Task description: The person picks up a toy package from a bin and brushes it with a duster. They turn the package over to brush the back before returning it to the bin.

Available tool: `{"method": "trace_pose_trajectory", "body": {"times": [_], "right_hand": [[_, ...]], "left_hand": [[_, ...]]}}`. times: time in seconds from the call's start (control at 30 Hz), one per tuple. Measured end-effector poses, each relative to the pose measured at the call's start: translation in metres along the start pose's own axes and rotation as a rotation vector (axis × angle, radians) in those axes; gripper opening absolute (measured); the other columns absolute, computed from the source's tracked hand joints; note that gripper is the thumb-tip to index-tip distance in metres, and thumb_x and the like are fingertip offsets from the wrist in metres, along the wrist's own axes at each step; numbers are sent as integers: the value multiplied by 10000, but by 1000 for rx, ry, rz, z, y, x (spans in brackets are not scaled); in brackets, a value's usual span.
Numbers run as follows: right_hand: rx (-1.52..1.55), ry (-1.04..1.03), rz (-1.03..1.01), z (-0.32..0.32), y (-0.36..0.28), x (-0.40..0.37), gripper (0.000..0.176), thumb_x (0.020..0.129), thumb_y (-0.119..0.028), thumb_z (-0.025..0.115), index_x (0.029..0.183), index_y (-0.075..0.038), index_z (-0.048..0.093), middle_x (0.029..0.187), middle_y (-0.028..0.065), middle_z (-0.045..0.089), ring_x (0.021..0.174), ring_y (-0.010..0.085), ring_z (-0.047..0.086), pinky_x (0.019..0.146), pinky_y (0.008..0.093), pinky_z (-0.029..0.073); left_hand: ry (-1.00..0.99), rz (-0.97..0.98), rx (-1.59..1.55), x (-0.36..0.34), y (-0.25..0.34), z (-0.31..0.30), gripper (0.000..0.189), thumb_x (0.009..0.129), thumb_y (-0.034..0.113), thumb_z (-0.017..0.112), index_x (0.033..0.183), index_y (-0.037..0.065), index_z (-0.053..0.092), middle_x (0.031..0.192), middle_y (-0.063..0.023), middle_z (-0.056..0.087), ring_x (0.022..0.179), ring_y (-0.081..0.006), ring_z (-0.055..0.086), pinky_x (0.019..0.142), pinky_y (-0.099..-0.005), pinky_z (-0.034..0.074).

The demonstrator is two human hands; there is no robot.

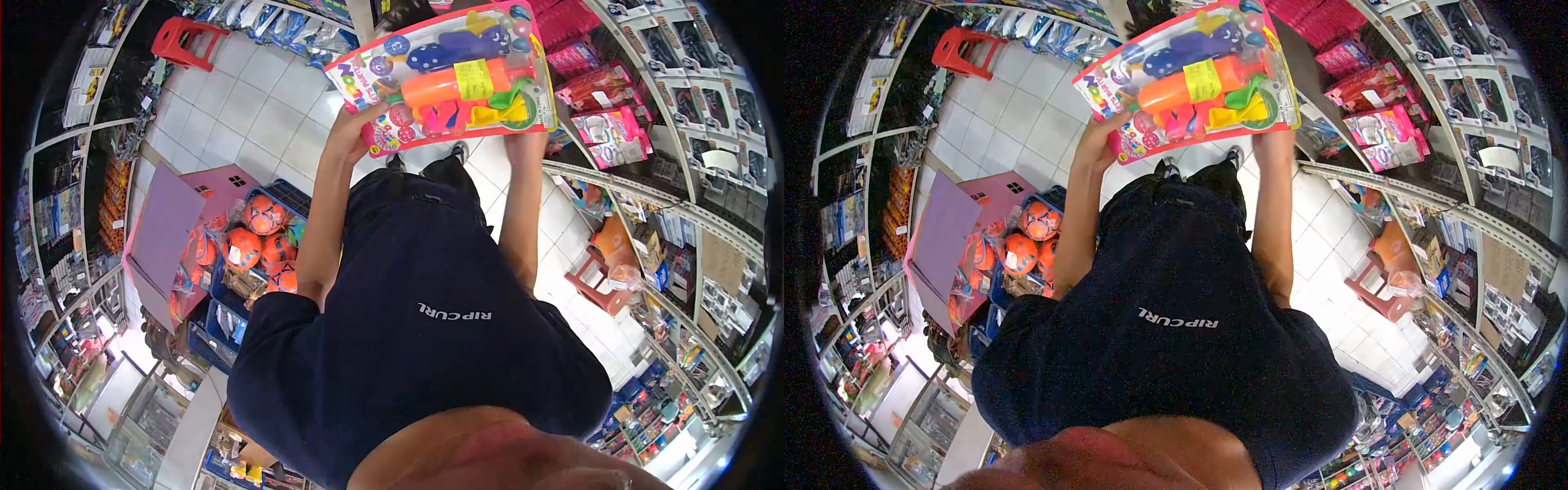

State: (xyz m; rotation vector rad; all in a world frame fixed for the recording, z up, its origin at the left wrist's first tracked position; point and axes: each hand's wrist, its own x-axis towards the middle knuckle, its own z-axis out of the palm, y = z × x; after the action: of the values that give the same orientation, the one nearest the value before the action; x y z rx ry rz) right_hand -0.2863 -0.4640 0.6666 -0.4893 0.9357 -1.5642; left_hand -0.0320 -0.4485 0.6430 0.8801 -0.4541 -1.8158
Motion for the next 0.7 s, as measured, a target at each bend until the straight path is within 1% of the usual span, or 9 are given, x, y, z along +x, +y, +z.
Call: {"method": "trace_pose_trajectory", "body": {"times": [0.07, 0.2, 0.27, 0.3, 0.33, 0.4, 0.53, 0.6, 0.7], "right_hand": [[-335, 110, -200, -14, -23, 11, 343, 885, -252, 446, 1152, -43, 491, 1072, 76, 545, 997, 181, 518, 859, 323, 418], [-265, 383, -553, -12, -88, -16, 339, 894, -251, 434, 1118, -9, 514, 956, 80, 561, 808, 147, 522, 730, 273, 420], [-238, 222, -682, -33, -93, -28, 320, 886, -235, 449, 1099, -6, 518, 937, 81, 565, 791, 146, 525, 736, 279, 423], [-228, 89, -492, -41, -92, -44, 269, 872, -203, 470, 1046, -12, 545, 952, 81, 571, 814, 151, 531, 753, 292, 428], [-720, -82, -353, -47, -96, -59, 223, 858, -159, 488, 979, 0, 588, 950, 85, 593, 838, 154, 548, 782, 297, 429], [-1094, -282, -396, -15, -97, -78, 215, 856, -141, 492, 922, 19, 619, 937, 93, 612, 851, 153, 561, 800, 289, 424], [-829, 294, -569, 0, -84, -68, 264, 888, -160, 444, 923, 34, 619, 879, 64, 619, 809, 120, 551, 777, 261, 416], [-1132, -185, -458, 6, -87, -80, 289, 898, -182, 425, 950, 36, 607, 866, 70, 610, 810, 122, 544, 762, 253, 415], [-987, -52, -447, 17, -84, -81, 230, 866, -133, 471, 935, 27, 620, 865, 71, 625, 769, 120, 554, 705, 244, 426]], "left_hand": [[24, 146, -79, -1, -9, 1, 381, 738, -21, 618, 1095, -13, 488, 1026, -101, 575, 915, -196, 585, 782, -330, 490], [186, 330, -21, -2, -6, 4, 384, 722, -51, 618, 1083, -28, 488, 1007, -106, 579, 886, -191, 592, 761, -324, 491], [217, 376, -37, -2, -6, 4, 385, 720, -63, 615, 1081, -32, 486, 1001, -107, 581, 873, -189, 595, 752, -320, 491], [241, 401, -62, 0, -6, 5, 380, 722, -61, 616, 1078, -30, 488, 1000, -105, 581, 873, -188, 594, 750, -319, 492], [263, 427, -86, 2, -5, 6, 375, 724, -59, 617, 1075, -28, 490, 999, -103, 582, 873, -188, 594, 747, -318, 492], [256, 440, -100, 5, -4, 9, 361, 731, -68, 605, 1071, -25, 491, 998, -104, 582, 869, -185, 594, 747, -318, 491], [302, 473, -127, 6, -6, 17, 334, 738, -76, 596, 1054, -27, 501, 993, -100, 581, 858, -176, 592, 741, -309, 486], [311, 491, -120, 11, -5, 21, 325, 739, -78, 595, 1047, -27, 506, 990, -98, 581, 856, -173, 590, 738, -304, 484], [332, 508, -68, 13, -9, 30, 305, 740, -75, 600, 1029, -29, 516, 977, -93, 585, 846, -167, 589, 722, -294, 480]]}}
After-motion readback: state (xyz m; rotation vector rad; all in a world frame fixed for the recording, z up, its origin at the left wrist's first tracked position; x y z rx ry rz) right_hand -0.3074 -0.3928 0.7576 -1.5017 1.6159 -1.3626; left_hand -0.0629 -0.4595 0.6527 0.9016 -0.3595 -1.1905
